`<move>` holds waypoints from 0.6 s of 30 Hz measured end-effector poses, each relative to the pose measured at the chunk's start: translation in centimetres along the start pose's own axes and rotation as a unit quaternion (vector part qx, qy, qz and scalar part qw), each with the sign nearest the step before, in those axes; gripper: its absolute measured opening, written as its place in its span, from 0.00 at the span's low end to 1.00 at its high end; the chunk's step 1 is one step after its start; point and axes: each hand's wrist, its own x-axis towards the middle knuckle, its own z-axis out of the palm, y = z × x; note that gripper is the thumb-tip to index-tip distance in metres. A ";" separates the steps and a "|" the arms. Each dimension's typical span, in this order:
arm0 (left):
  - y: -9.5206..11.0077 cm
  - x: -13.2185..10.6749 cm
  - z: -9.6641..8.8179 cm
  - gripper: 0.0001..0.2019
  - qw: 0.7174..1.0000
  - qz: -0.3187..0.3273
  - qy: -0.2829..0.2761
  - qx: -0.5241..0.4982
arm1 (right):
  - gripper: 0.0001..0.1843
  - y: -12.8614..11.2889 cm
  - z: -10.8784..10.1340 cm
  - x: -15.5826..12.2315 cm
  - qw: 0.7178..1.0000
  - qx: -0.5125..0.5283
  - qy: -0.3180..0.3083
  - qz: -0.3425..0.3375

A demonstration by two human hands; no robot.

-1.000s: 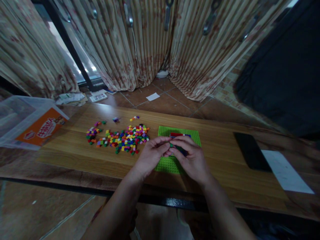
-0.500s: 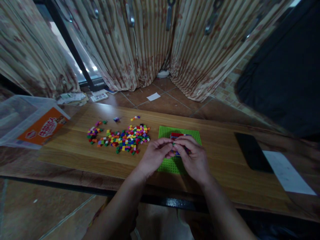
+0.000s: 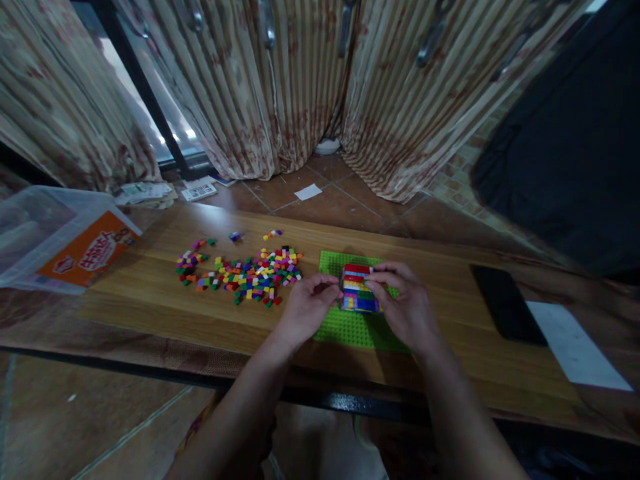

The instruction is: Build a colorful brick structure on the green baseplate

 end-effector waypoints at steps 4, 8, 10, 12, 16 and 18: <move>0.0 0.0 0.0 0.06 1.000 0.012 -0.016 0.017 | 0.08 -0.3 0.3 0.0 1.000 -0.025 -0.016 -0.008; -0.1 0.0 0.0 0.06 1.000 0.017 -0.016 0.021 | 0.06 -0.3 0.6 0.0 0.999 -0.035 -0.001 0.006; -0.1 0.0 0.0 0.06 0.999 0.017 -0.017 0.021 | 0.06 -0.4 0.8 0.0 0.999 -0.029 0.017 0.025; -0.2 0.0 0.0 0.06 0.999 0.017 -0.020 0.025 | 0.05 -0.5 1.0 0.1 0.998 -0.013 0.033 0.047; -0.2 0.0 0.0 0.06 0.999 0.016 -0.021 0.031 | 0.04 -0.7 1.3 0.1 0.996 0.011 0.056 0.074; -0.2 -0.1 0.0 0.05 0.999 0.016 -0.023 0.032 | 0.05 -0.7 1.3 0.1 0.996 0.008 0.057 0.073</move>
